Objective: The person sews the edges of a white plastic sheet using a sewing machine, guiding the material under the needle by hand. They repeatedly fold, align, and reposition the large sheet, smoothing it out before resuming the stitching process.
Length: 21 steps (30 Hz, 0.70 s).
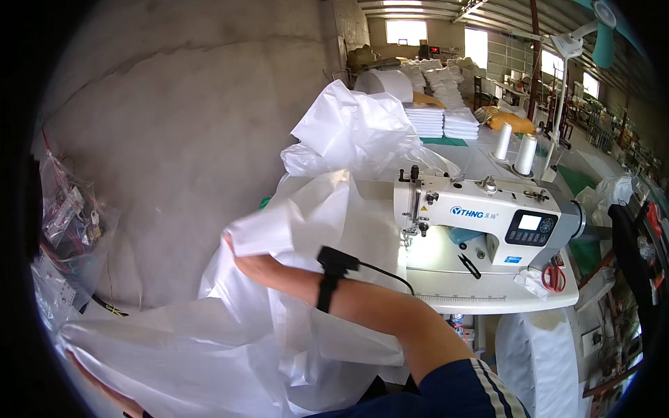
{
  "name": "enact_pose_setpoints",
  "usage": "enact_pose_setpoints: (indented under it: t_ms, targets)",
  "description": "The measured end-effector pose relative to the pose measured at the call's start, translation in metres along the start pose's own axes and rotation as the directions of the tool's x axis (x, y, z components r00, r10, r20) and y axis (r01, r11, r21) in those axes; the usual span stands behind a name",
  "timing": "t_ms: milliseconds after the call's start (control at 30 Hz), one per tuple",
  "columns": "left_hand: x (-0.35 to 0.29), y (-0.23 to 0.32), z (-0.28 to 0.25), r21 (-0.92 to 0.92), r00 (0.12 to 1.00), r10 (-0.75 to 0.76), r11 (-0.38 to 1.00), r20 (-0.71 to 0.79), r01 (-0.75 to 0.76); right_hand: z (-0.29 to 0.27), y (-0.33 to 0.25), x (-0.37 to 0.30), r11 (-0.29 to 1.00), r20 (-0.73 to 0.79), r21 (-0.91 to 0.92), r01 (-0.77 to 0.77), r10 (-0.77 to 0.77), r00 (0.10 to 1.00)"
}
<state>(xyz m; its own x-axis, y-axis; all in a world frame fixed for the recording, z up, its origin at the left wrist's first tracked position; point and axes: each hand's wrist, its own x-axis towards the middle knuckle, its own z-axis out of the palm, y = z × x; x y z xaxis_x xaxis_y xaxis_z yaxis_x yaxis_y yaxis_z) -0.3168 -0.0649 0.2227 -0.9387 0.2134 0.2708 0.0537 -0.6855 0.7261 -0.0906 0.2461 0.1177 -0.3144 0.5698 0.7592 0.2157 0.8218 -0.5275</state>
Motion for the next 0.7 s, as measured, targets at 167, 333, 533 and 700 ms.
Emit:
enact_pose_setpoints:
  t_ms: [167,333,533,700]
  targets:
    - [0.024,-0.003,-0.021,0.077,0.994,0.077,0.995,-0.082,-0.070,0.029,-0.011,0.125,0.782,0.475,0.494,-0.380,0.124,0.871]
    - [0.042,-0.009,-0.021,0.082,0.989,0.121,0.990,-0.084,-0.114,0.000,0.034,0.070,0.869,0.235,-0.060,0.491,-0.466,0.853]
    - [0.063,-0.016,0.042,-0.035,0.976,0.192,0.981,0.102,-0.189,-0.141,0.157,-0.061,0.754,0.341,-0.656,-0.025,0.326,0.882]
    - [0.028,-0.033,0.188,-0.259,0.861,0.151,0.966,0.486,-0.023,-0.106,0.135,-0.116,0.623,0.456,-0.777,-0.084,0.651,0.607]
